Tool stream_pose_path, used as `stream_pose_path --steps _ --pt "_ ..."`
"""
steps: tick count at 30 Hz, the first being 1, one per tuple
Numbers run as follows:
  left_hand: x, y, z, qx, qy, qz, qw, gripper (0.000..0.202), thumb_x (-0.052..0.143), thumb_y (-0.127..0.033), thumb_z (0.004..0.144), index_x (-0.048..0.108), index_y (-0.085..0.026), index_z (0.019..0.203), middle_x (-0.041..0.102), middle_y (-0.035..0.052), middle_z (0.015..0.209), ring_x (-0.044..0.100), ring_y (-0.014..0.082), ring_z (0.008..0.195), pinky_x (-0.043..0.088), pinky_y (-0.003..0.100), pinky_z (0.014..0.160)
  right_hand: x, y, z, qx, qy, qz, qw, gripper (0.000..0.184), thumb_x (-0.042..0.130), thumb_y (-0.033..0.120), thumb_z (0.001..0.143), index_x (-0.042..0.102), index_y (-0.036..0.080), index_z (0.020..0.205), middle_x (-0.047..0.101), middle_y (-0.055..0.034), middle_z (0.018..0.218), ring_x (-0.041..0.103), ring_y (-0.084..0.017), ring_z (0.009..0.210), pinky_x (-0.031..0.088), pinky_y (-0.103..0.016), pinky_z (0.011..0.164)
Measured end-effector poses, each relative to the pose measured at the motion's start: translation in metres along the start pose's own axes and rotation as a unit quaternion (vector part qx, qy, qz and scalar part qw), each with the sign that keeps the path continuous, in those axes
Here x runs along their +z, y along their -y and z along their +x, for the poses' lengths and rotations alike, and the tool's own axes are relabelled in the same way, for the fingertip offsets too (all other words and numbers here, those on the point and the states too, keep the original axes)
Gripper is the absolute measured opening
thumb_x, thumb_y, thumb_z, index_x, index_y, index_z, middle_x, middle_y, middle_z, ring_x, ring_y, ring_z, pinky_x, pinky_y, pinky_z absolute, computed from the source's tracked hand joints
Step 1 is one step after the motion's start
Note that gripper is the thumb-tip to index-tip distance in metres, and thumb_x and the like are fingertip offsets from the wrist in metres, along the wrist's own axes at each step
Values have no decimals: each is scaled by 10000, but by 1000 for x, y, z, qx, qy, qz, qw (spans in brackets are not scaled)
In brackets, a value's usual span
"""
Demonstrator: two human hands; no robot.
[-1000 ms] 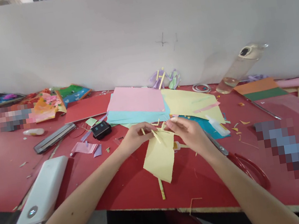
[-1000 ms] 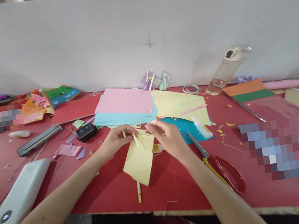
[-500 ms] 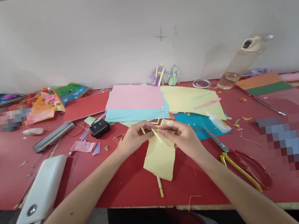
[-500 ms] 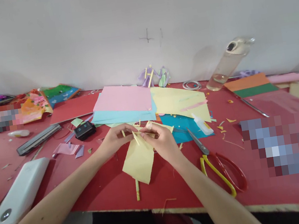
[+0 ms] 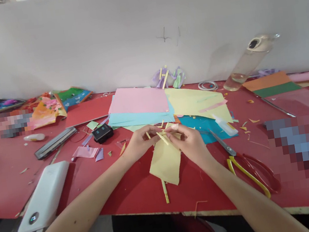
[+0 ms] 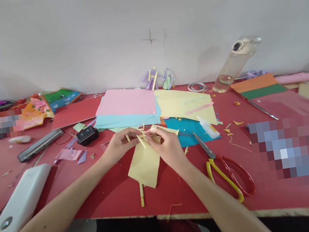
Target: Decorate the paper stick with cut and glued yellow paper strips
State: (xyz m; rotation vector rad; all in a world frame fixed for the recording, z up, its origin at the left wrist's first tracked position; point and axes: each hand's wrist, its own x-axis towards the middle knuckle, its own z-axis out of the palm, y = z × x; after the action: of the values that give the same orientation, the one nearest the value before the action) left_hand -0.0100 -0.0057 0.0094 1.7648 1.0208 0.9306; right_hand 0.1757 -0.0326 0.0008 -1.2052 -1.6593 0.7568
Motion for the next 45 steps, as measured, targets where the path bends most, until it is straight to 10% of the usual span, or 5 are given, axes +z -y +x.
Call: stream_pose_path --steps 38,45 --pt "8 2 -8 57 -51 52 996 106 599 -220 838 633 -211 938 675 22 923 603 147 809 459 255 709 3 8 -5 -119 -52 -116 985 98 566 260 892 662 245 894 709 -33 882 669 -198 852 549 -328 747" --pt "4 -4 -9 42 -65 41 996 131 575 -157 821 641 -199 926 670 20 903 596 139 801 463 253 744 2 7 -6 -15 -43 -32 998 177 581 341 882 696 227 951 725 -47 952 680 -209 856 544 -286 640"
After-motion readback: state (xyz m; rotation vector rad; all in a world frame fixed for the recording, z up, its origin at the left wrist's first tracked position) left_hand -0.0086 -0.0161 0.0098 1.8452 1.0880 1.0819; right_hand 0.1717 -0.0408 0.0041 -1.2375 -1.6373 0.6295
